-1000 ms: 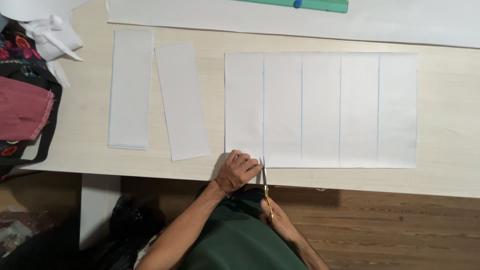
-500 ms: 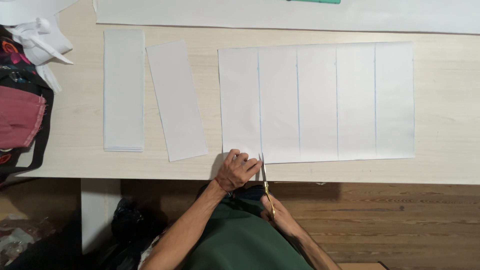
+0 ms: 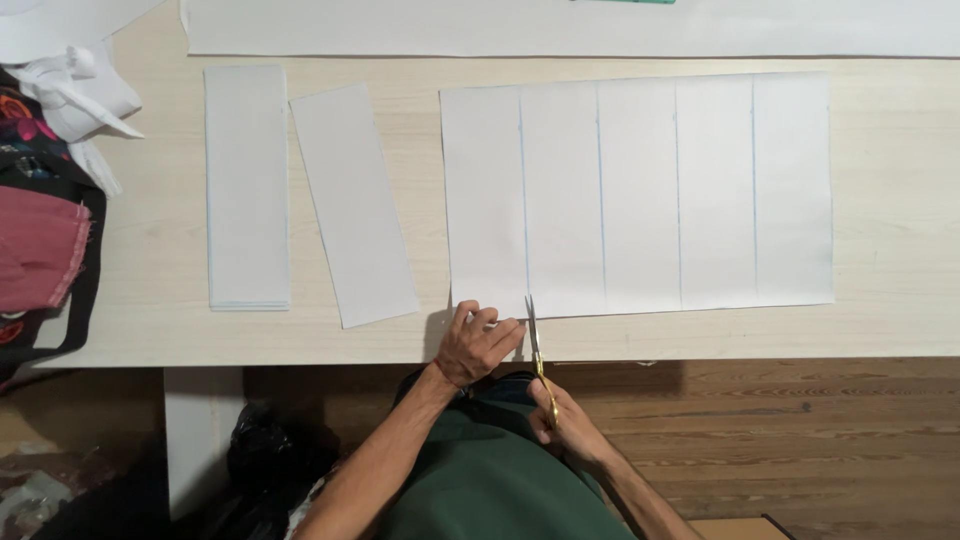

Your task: Cutting strips of paper along marked lines using scissors

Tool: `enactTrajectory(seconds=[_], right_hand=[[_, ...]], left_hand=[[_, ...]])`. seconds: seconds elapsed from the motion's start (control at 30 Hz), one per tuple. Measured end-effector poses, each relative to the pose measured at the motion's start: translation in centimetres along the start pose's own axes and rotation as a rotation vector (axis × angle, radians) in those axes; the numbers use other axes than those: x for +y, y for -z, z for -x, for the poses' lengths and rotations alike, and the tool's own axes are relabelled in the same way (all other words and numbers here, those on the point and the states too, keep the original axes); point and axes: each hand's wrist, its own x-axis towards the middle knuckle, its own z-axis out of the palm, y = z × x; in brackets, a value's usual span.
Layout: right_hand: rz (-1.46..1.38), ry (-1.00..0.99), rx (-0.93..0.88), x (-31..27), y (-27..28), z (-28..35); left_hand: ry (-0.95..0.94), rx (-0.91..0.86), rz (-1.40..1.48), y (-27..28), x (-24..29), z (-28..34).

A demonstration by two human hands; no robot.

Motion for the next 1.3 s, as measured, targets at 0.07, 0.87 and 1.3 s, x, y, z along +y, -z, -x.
enactTrajectory(seconds=[0.07,0.87,1.3], right_hand=[[0.001,-0.032,-0.012,-0.5,-0.1,0.4],[-0.013,-0.005,-0.009,0.8,-0.4,-1.6],[-0.057,-0.012,0.003,-1.9,-2.0,-1.2]], left_hand=[[0.038,0.035,-0.001,0.8,-0.1,-1.2],[0.087,0.006,0.043,-1.1,-0.2,0.3],[0.101,-0.002,0.064,-0.3,-0.3,0.6]])
